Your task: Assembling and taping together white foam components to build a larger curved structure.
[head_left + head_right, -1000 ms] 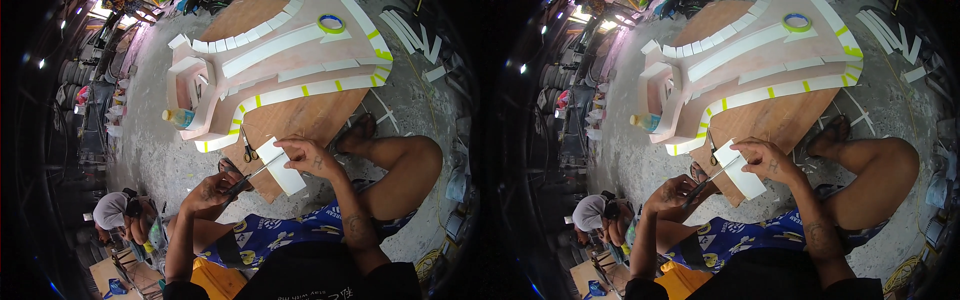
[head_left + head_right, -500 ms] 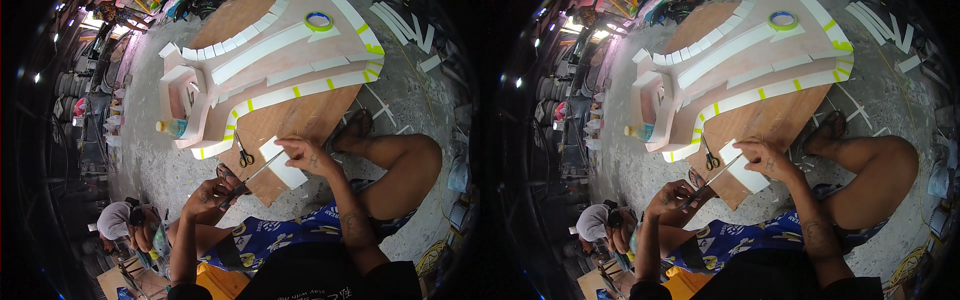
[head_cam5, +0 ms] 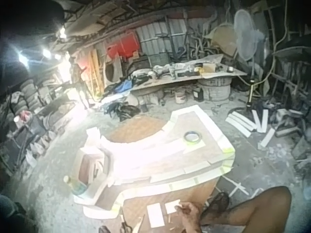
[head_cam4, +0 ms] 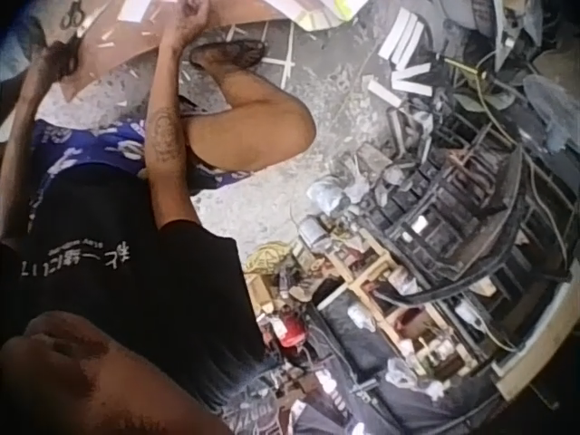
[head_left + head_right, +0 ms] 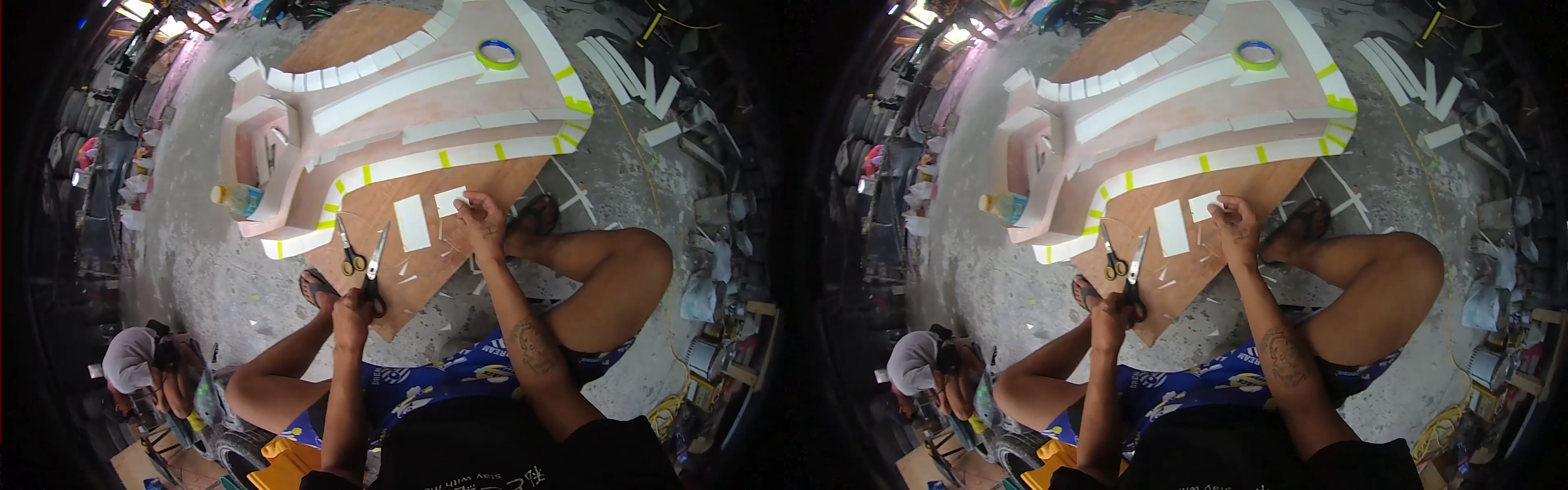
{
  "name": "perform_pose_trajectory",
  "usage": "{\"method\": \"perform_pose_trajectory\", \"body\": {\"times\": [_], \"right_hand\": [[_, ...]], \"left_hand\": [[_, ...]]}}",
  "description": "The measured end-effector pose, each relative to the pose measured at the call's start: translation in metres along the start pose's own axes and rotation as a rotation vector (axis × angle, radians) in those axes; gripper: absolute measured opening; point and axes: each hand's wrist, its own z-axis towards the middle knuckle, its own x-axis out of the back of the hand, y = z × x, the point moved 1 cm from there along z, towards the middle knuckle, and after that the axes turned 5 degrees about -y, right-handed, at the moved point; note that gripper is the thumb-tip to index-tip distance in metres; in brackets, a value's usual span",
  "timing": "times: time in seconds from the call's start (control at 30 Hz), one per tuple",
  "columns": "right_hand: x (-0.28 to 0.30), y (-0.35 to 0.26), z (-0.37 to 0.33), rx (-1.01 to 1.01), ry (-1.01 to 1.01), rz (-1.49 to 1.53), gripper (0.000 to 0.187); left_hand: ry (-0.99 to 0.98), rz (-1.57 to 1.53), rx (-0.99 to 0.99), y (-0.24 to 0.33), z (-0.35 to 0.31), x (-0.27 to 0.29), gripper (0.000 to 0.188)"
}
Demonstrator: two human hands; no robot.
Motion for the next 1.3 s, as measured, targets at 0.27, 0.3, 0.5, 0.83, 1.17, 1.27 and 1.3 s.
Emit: {"method": "perform_pose_trajectory", "body": {"times": [0.27, 0.3, 0.5, 0.83, 1.17, 1.27, 1.3], "right_hand": [[0.065, 0.022, -0.039, -0.269, 0.084, 0.34, 0.03], [0.068, 0.026, -0.04, -0.251, 0.072, 0.316, 0.029], [0.082, 0.039, -0.039, -0.334, 0.085, 0.221, 0.029], [0.079, 0.044, -0.034, -0.293, 0.204, 0.163, 0.03], [0.073, 0.044, -0.035, -0.266, 0.234, 0.269, 0.033], [0.075, 0.046, -0.036, -0.265, 0.244, 0.247, 0.031], [0.076, 0.046, -0.035, -0.264, 0.247, 0.247, 0.031]], "left_hand": [[-0.013, -0.296, -0.399, 0.087, 0.041, -0.039, 0.014], [-0.02, -0.317, -0.485, 0.095, 0.052, -0.053, 0.015], [-0.059, -0.371, -0.625, 0.142, 0.078, -0.114, 0.014], [-0.25, -0.328, -0.425, 0.169, 0.115, -0.128, 0.019], [-0.396, -0.419, -0.284, 0.173, 0.125, -0.127, 0.028], [-0.408, -0.405, -0.221, 0.177, 0.122, -0.126, 0.028], [-0.41, -0.405, -0.223, 0.179, 0.122, -0.125, 0.028]]}}
